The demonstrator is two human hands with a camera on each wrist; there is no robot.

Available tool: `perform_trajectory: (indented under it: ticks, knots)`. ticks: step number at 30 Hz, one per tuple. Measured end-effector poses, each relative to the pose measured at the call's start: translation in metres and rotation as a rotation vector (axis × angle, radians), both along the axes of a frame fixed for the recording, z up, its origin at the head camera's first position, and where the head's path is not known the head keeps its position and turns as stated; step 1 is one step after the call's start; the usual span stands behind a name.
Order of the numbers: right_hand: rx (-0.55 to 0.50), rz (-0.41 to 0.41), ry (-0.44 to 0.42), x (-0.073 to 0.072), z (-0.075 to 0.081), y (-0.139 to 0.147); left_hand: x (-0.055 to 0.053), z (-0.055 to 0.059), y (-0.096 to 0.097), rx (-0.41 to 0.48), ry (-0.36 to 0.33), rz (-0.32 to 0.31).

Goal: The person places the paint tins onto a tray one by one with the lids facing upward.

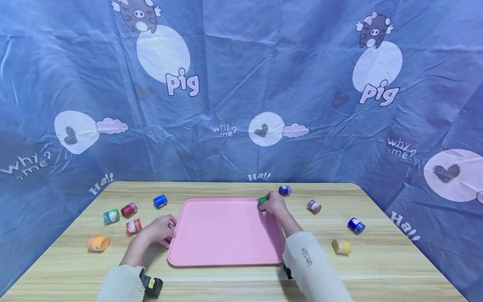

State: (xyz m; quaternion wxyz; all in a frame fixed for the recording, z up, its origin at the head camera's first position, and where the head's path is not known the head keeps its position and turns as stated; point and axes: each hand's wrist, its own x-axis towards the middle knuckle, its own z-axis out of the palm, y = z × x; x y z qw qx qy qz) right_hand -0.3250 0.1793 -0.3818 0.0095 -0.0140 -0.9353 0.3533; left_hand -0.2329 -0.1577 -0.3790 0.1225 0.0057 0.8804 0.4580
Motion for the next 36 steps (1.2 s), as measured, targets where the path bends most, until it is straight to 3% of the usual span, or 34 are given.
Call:
perform_trajectory:
  ticks: [11, 20, 27, 36]
  knots:
    - [0.024, 0.034, 0.006, 0.000, 0.000, 0.002, 0.001, 0.000, 0.001, 0.015, 0.005, -0.001]
    - [0.025, 0.122, 0.026, 0.011, 0.017, 0.015, 0.000, 0.001, 0.000, -0.003, -0.005, -0.001]
    - [0.041, 0.262, 0.116, 0.026, 0.033, 0.038, -0.001, 0.001, 0.000, -0.007, 0.003, -0.008]
    - [0.032, 0.302, 0.172, 0.056, 0.048, 0.069, 0.001, 0.002, 0.000, 0.003, 0.005, -0.012]
